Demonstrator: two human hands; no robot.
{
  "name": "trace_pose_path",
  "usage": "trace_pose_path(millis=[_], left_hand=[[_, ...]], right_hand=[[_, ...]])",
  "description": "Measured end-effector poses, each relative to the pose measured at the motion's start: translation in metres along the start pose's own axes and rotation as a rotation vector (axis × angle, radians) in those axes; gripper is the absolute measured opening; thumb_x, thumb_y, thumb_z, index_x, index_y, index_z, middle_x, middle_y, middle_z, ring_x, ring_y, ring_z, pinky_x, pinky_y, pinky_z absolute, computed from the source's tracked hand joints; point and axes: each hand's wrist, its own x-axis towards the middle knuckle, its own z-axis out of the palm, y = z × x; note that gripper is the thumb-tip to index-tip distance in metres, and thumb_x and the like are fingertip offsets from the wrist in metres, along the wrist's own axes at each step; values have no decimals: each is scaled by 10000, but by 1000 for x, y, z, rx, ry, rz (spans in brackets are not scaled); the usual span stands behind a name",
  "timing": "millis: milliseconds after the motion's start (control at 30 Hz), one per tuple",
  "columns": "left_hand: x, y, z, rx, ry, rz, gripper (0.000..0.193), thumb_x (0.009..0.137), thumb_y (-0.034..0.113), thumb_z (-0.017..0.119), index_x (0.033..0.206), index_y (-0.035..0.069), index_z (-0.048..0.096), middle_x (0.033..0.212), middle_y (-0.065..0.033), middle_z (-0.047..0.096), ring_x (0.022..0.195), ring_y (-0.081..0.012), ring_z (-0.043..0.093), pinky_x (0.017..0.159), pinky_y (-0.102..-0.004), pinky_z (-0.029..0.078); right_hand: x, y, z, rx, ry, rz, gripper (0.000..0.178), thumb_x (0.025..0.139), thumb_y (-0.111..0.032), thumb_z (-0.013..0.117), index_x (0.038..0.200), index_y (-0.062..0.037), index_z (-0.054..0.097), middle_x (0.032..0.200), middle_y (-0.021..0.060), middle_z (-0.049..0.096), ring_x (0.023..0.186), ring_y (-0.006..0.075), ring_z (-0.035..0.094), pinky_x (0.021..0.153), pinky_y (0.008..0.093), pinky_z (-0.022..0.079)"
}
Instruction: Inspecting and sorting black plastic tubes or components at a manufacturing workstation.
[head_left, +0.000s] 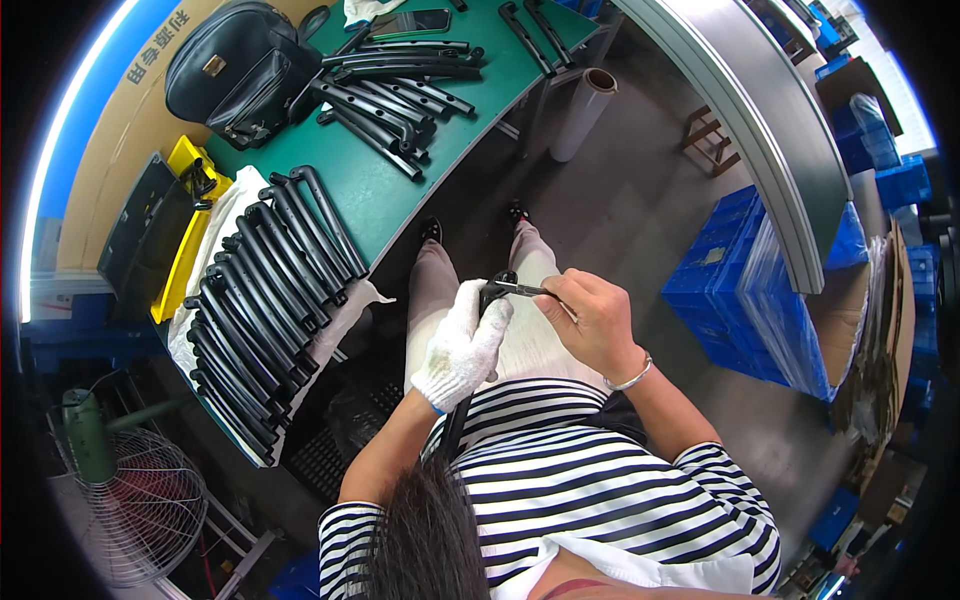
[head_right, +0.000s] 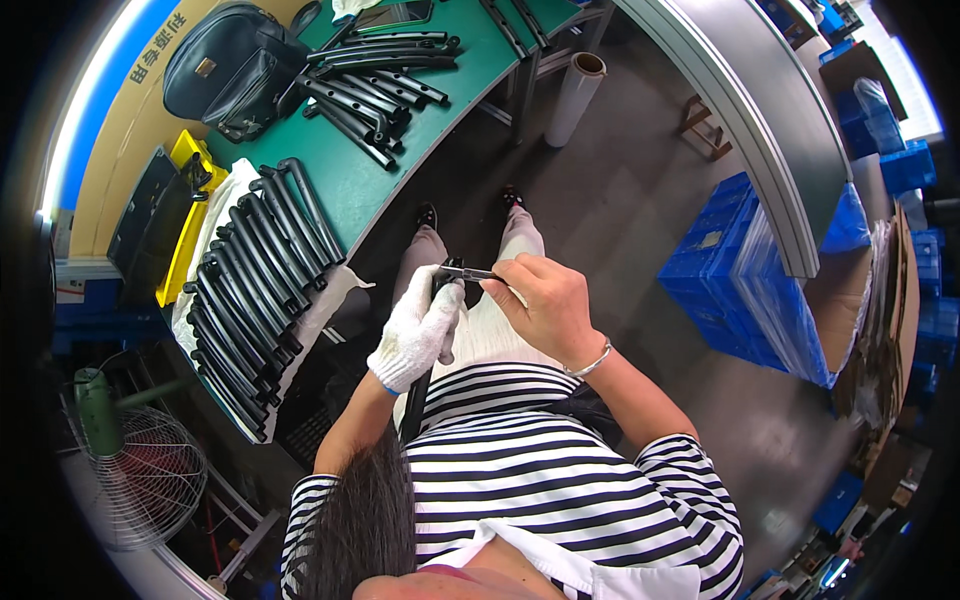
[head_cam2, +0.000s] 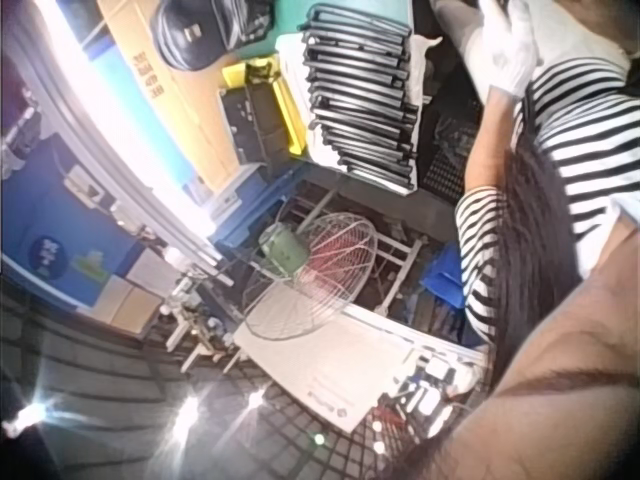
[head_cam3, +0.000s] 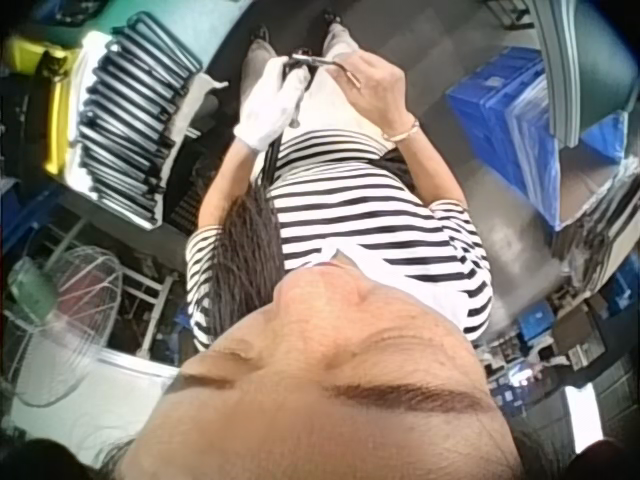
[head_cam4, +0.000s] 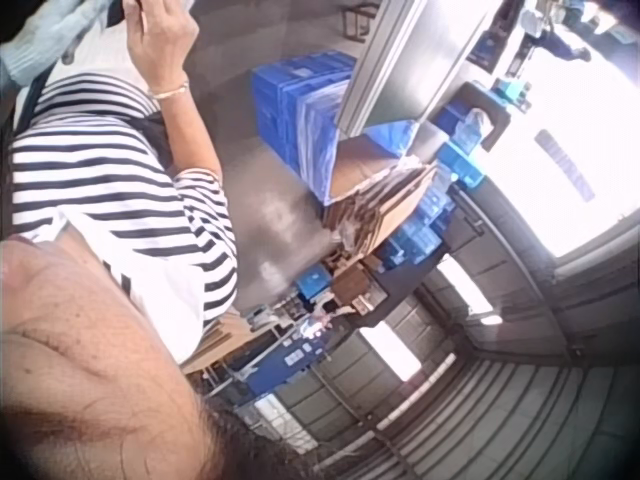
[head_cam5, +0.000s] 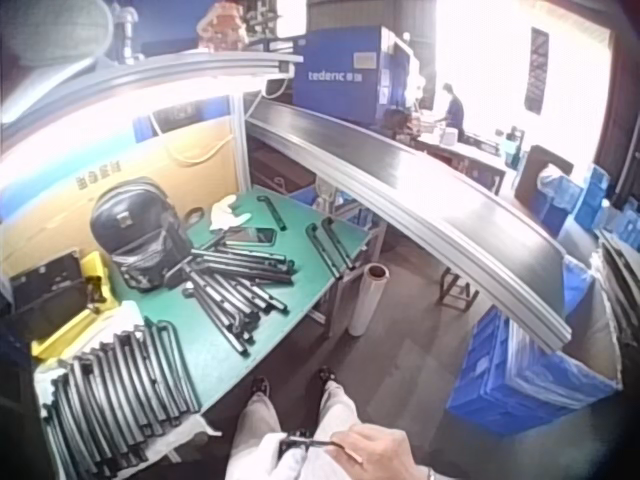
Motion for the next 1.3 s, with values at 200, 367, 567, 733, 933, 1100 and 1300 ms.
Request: trace_pose_path(millis=[200,367,567,733,933,1100,1300], left_hand=[[1,2,2,29,10,4,370,1036,336,528,1278,62,466,691,-44,537,453,-124,523,436,-279,444],[-7,2,2,-89,-79,2,235,1048,254,526,1152,47,487,702,3,468,468,-69,440,400,-237,408],[2,-11,-3,-230,-258,-22,260,1045,301,525,1083,45,498,676,-3,451,437,-88,423,400,-256,414],[17,-13,-10,-224,-478,-63,374,1047,401,508,1073,28,529,575,-1,492,365,-102,452,368,-221,360],[13,-11,-7,390,-382,91,349,1020,373,560,1064,28,527,610,-63,530,493,-171,580,454,-312,461],[-6,-15,-44,1001,-36,410,323,955,358,622,1082,69,556,743,-181,644,700,-388,668,645,-457,532],[-13,-46,-61,436,159,393,271,1006,318,601,1062,52,594,789,-93,653,685,-226,645,656,-331,519]], right_hand=[[-10,5,5,-23,-4,10,139,855,-153,756,864,-48,666,676,75,560,560,234,562,521,346,432],[-1,35,3,-166,12,283,158,931,-157,685,827,-45,646,718,86,604,562,245,571,519,347,435],[-1,38,-2,341,-246,555,168,998,-191,632,988,-27,668,766,-28,530,718,40,451,632,235,389],[9,23,1,683,-533,311,251,962,-252,691,1060,-30,627,728,-37,437,676,72,426,627,244,376],[21,35,12,743,-487,382,171,971,-181,656,951,-13,631,814,-40,573,762,38,510,688,224,444],[20,65,-10,981,-116,821,199,987,-230,621,834,-104,601,682,-78,499,494,-4,309,447,204,188],[15,78,-12,1069,-207,913,230,1000,-229,612,800,-124,571,625,-107,421,472,-10,294,434,190,210]])
